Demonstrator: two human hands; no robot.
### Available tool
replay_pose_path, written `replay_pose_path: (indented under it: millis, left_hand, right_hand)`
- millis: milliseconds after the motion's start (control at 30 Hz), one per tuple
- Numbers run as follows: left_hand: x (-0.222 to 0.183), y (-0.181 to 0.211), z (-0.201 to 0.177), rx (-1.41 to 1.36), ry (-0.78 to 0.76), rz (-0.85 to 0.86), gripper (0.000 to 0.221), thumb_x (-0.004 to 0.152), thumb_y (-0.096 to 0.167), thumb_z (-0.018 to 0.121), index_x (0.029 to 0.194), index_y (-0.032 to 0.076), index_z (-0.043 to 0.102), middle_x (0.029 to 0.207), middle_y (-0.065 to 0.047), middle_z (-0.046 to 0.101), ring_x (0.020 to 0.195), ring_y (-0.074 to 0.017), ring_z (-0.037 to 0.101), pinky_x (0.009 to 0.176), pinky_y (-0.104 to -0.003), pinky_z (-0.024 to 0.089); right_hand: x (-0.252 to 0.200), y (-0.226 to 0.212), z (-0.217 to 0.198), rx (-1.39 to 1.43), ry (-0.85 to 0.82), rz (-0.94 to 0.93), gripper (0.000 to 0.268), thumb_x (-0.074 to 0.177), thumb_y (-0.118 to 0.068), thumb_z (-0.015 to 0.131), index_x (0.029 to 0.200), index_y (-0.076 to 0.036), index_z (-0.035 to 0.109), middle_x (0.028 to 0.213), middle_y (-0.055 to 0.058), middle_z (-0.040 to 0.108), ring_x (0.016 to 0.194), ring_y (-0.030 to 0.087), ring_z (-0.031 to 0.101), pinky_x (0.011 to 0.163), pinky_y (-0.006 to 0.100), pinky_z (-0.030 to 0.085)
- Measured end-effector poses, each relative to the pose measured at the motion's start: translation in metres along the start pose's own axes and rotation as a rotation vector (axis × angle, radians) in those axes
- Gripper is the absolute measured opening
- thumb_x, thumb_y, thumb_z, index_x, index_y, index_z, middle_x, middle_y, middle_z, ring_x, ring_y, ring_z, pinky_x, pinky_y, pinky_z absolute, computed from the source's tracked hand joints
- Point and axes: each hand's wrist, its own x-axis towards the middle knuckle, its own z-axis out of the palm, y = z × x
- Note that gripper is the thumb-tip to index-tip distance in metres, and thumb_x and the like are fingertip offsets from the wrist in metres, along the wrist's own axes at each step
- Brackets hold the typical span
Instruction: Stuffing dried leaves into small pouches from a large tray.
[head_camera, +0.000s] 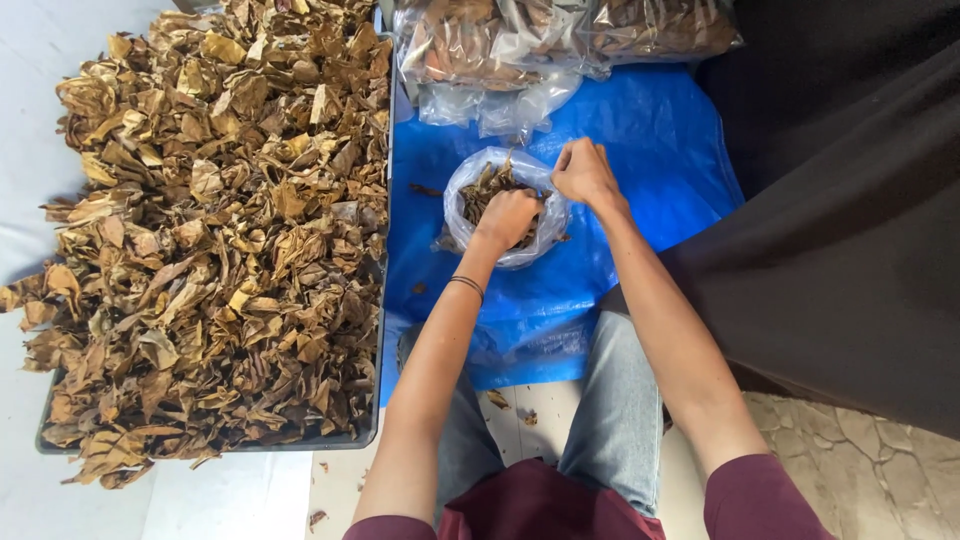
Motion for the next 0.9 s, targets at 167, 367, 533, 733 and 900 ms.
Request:
replay_pose_path:
  millis: [167,367,533,733,900]
  left_hand:
    - [-0.009,0.004,-0.002,-0.082,0.001,-0.072,0.015,0.096,0.026,0.073,0.103,0.013,0.076,0.106,-0.007,0.073,0.088,-0.0268,0.076,0.077,-0.038,0.065]
    - [-0.023,0.013,-0.067,-0.248,-0.168,-0.087,0.026,0.100,0.029,0.068,0.118,0.011,0.074,0.125,-0.015,0.069,0.108,-0.0371,0.071,0.094,-0.054,0.059]
    - [-0.027,0.008,-0.121,-0.349,-0.220,-0.139,0.027,0.099,0.032,0.066,0.123,0.022,0.074,0.129,-0.014,0.069,0.116,-0.0381,0.069,0.101,-0.060,0.053]
    - [-0.028,-0.022,-0.099,-0.428,0.064,-0.365,0.038,0.093,0.043,0.069,0.119,0.015,0.072,0.116,-0.021,0.071,0.108,-0.0434,0.070,0.090,-0.056,0.060]
    - [-0.031,-0.005,-0.057,-0.417,-0.291,-0.374,0.082,0.099,0.059,0.056,0.161,0.008,0.036,0.159,-0.021,0.046,0.147,-0.0415,0.043,0.123,-0.057,0.031]
  right_hand:
    - [-0.005,-0.005,-0.009,-0.014,-0.004,-0.008,0.014,0.078,-0.011,0.063,0.076,-0.013,0.076,0.087,0.019,0.076,0.098,0.041,0.072,0.078,0.050,0.056]
    - [0.000,-0.003,-0.007,-0.002,-0.007,0.003,0.011,0.077,-0.013,0.066,0.078,-0.014,0.077,0.088,0.019,0.076,0.098,0.041,0.072,0.077,0.050,0.057]
    - [0.009,-0.002,-0.006,-0.013,0.002,-0.012,0.010,0.078,-0.015,0.067,0.080,-0.013,0.077,0.089,0.021,0.075,0.099,0.042,0.072,0.078,0.050,0.057]
    - [0.014,-0.002,-0.003,0.003,0.006,0.007,0.007,0.078,-0.014,0.070,0.080,-0.014,0.076,0.090,0.020,0.075,0.100,0.042,0.071,0.080,0.048,0.058]
    - [0.011,-0.009,0.001,-0.011,-0.014,0.002,0.006,0.078,-0.013,0.070,0.079,-0.014,0.076,0.090,0.020,0.075,0.101,0.042,0.071,0.079,0.048,0.057]
